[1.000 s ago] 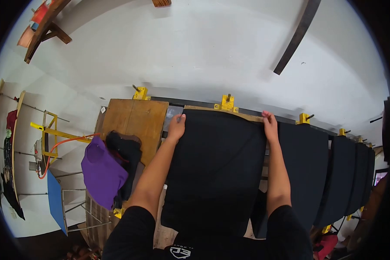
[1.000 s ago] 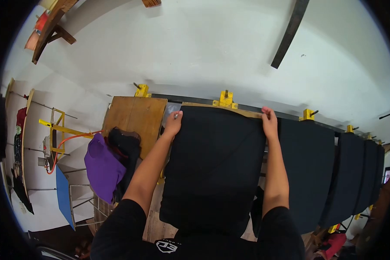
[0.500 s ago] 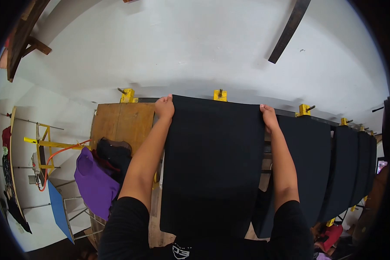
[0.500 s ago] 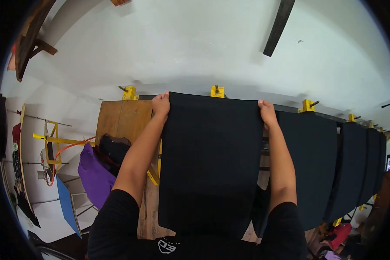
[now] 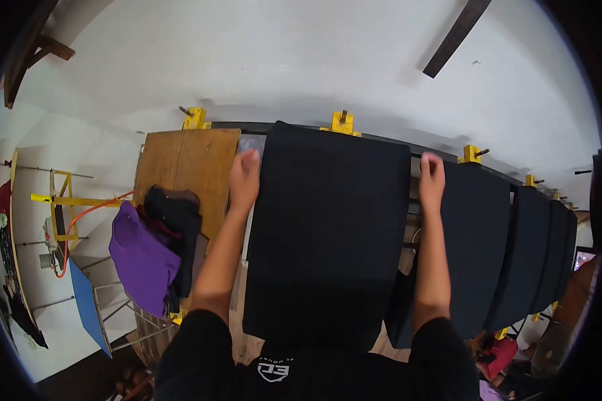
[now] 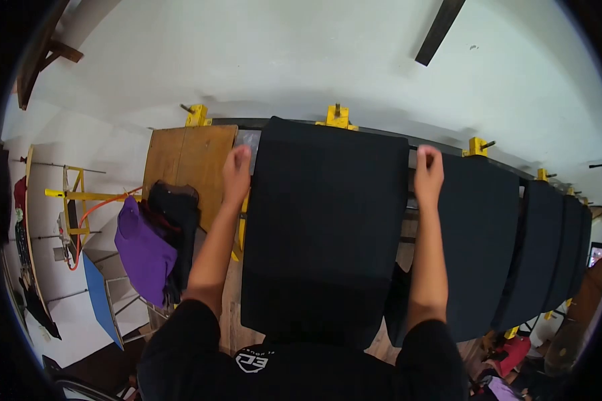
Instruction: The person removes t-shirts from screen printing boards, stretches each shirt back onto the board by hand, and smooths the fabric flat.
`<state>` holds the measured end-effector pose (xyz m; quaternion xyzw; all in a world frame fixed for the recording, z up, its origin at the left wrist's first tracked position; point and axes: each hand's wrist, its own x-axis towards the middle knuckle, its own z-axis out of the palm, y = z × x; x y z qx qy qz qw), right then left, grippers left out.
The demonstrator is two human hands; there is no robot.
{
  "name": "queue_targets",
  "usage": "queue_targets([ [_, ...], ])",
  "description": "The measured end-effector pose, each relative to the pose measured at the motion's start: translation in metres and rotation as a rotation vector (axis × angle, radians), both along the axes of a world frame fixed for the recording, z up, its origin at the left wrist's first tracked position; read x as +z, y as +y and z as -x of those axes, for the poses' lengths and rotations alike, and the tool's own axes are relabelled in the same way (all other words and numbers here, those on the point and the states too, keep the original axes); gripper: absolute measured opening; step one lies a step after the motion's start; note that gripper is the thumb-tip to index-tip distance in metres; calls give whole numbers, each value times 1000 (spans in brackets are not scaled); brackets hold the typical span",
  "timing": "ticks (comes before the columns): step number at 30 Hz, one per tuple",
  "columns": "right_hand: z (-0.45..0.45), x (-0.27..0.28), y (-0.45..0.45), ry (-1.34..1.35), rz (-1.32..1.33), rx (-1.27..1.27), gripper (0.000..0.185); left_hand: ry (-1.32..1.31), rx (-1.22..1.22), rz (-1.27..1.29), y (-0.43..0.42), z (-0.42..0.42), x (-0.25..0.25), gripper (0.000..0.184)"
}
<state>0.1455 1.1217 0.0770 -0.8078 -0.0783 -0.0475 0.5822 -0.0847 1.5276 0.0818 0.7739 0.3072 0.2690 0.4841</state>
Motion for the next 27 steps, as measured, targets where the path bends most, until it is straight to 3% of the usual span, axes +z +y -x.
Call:
queue_targets([
  [2, 75, 24, -15, 21, 65, -2, 27, 82, -1, -35, -38, 77, 6, 41],
  [3, 111, 18, -30, 87, 154, 0, 27, 185, 21, -1, -57, 117, 3, 43],
  [4, 146, 6, -43, 165, 116, -12, 29, 257, 18, -158, -79, 154, 6, 46],
  [6, 208, 12, -56, 253, 228, 21, 35, 461, 37, -96, -121, 206, 30, 53],
  [7, 231, -7, -65, 250, 191, 70, 38, 559, 21, -158, -136, 234, 15, 56],
  [8, 249, -8, -66, 110, 459, 89, 44, 659, 5, -217, -145, 254, 2, 60],
  [9, 253, -10, -66, 102, 455, 96, 44, 664, 47, -97, -154, 258, 8, 65],
  [12, 255, 0, -57, 267, 381, 94, 54, 620, 49, -147, -151, 243, 17, 68],
  [13, 257, -1, -58, 258, 375, 96, 54, 670, 19, -36, -151, 240, 33, 74],
  [17, 254, -25, -63, 150, 454, 60, 57, 592, 21, 62, -131, 259, -26, 82],
  [18, 255, -20, -63, 106, 449, 51, 59, 557, 63, 228, -130, 257, -26, 88],
  [21, 258, -3, -65, 330, 310, 70, 55, 498, 184, 726, -124, 251, -18, 91],
  [22, 262, -3, -72, 417, 338, 69, 65, 418, 112, 860, -123, 255, -15, 88],
  [24, 278, -41, -92, 635, 45, -44, 77, 402, 30, 968, -98, 268, -86, 91],
  [25, 297, -30, -100, 845, -156, 53, 83, 391, -61, 1069, -90, 278, -113, 95],
  [27, 338, -8, -106, 926, -150, 11, 81, 406, -77, 1029, -92, 298, -120, 96],
])
